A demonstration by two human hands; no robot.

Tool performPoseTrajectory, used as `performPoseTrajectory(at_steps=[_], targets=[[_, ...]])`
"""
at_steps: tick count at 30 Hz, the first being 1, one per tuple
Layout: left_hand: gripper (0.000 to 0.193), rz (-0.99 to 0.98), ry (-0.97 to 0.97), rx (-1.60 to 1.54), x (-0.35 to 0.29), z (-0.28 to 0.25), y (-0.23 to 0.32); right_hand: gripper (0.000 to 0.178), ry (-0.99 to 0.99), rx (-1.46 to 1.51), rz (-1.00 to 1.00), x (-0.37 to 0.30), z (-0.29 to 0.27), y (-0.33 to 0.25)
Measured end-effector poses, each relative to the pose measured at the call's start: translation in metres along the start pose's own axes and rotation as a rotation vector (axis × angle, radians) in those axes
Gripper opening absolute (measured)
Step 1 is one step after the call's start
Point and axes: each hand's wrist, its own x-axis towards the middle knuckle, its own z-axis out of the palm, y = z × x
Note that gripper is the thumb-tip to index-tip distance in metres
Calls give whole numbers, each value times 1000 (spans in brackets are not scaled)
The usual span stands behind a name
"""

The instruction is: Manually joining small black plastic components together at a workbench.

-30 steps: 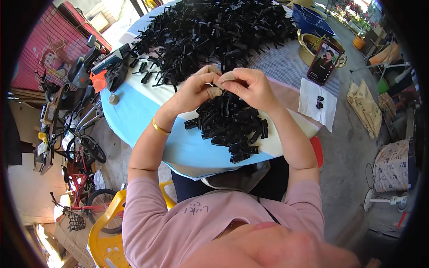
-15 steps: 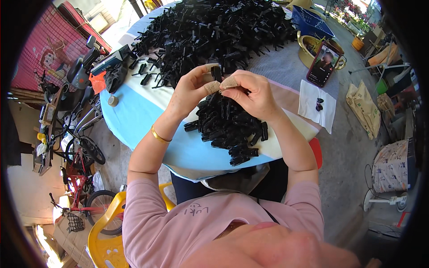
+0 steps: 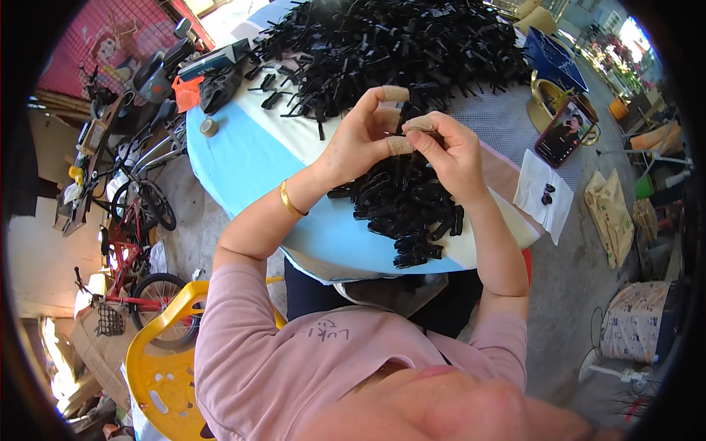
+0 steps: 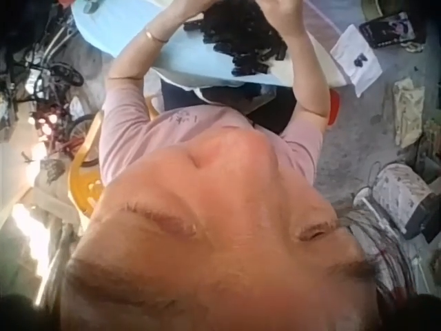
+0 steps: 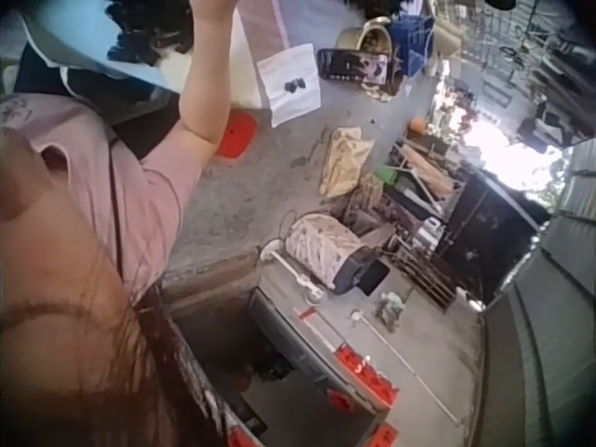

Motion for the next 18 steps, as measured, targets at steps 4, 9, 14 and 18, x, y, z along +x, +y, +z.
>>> performPoseTrajectory(at_steps=[4,9,14,18], targets=[[63,-12,34,-61,2,-1,4,16,167,46,-23,0,8,-3],[45,-79,126,-109,2,5,7,8,194,50,10,1,1,6],[30,83,169,12,-2,11,-1,9,124,60,64,1,9,7],[29,129,213,48,-4,13,-5,9,118,93,138,0,10,6]])
